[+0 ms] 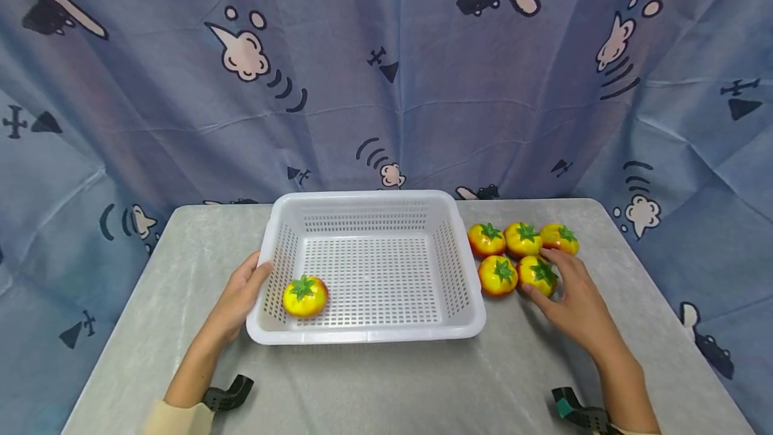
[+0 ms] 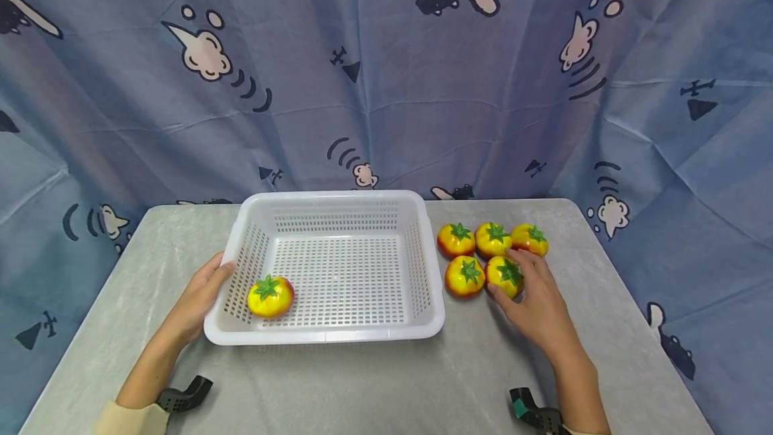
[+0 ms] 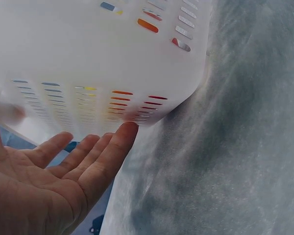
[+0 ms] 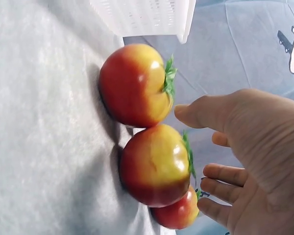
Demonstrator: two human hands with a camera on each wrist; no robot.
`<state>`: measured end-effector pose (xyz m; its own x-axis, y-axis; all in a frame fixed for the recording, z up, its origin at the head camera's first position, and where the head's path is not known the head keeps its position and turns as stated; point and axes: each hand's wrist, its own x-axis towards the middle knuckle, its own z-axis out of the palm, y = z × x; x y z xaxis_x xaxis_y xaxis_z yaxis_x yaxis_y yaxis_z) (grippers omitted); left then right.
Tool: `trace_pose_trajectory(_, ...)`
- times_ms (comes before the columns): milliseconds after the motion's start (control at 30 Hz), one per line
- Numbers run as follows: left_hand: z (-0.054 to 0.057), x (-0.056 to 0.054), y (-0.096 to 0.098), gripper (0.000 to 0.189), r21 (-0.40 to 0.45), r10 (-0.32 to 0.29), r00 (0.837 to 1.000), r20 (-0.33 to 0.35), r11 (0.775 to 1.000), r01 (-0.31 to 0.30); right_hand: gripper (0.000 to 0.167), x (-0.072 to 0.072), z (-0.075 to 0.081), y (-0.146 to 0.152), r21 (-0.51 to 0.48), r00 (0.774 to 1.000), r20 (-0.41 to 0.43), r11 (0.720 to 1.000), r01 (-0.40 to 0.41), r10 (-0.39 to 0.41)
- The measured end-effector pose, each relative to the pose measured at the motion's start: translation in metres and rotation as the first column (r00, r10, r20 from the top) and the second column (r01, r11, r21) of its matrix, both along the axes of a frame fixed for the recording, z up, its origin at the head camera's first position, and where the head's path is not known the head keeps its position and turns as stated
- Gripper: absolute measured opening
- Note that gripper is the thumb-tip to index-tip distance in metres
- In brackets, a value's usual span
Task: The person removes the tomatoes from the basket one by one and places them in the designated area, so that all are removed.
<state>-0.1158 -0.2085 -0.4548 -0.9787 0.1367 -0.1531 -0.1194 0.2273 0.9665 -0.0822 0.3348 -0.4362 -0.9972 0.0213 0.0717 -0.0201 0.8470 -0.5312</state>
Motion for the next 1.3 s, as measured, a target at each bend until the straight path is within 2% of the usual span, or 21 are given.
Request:
trace_pose_trajectory(300, 0.002, 0.0, 0.002, 0.056, 0.012, 0.002, 1.0, 0.013, 1.0, -0.002, 0.073, 0.005, 0.01, -0.008, -0.015, 0.996, -0.081, 1.0, -0.022, 0.021)
trace_pose_trajectory(667, 0.002, 0.003, -0.002, 0.056, -0.006, 0.02, 1.0, -0.001, 1.0, -0.02, 0.068, 0.0, 0.013, -0.016, -0.032, 0.986, -0.151, 0.997, -0.075, 0.07)
trace_pose_trajectory(867, 0.002, 0.002, -0.001, 0.058, -0.004, 0.016, 1.0, 0.018, 1.0, -0.016, 0.066, 0.002, 0.019, -0.019, -0.025, 0.985, -0.154, 0.997, -0.076, 0.071)
trace_pose_trajectory(1033, 0.001, 0.005, -0.003, 0.058, -0.011, 0.025, 1.0, 0.006, 1.0, -0.025, 0.066, 0.003, 0.021, -0.03, -0.033, 0.987, -0.137, 0.996, -0.088, 0.083)
trace_pose_trajectory(1300, 0.001, 0.0, 0.0, 0.057, 0.014, 0.001, 1.0, 0.004, 1.0, -0.001, 0.067, 0.008, 0.026, -0.046, -0.025, 0.988, -0.117, 0.994, -0.108, 0.104)
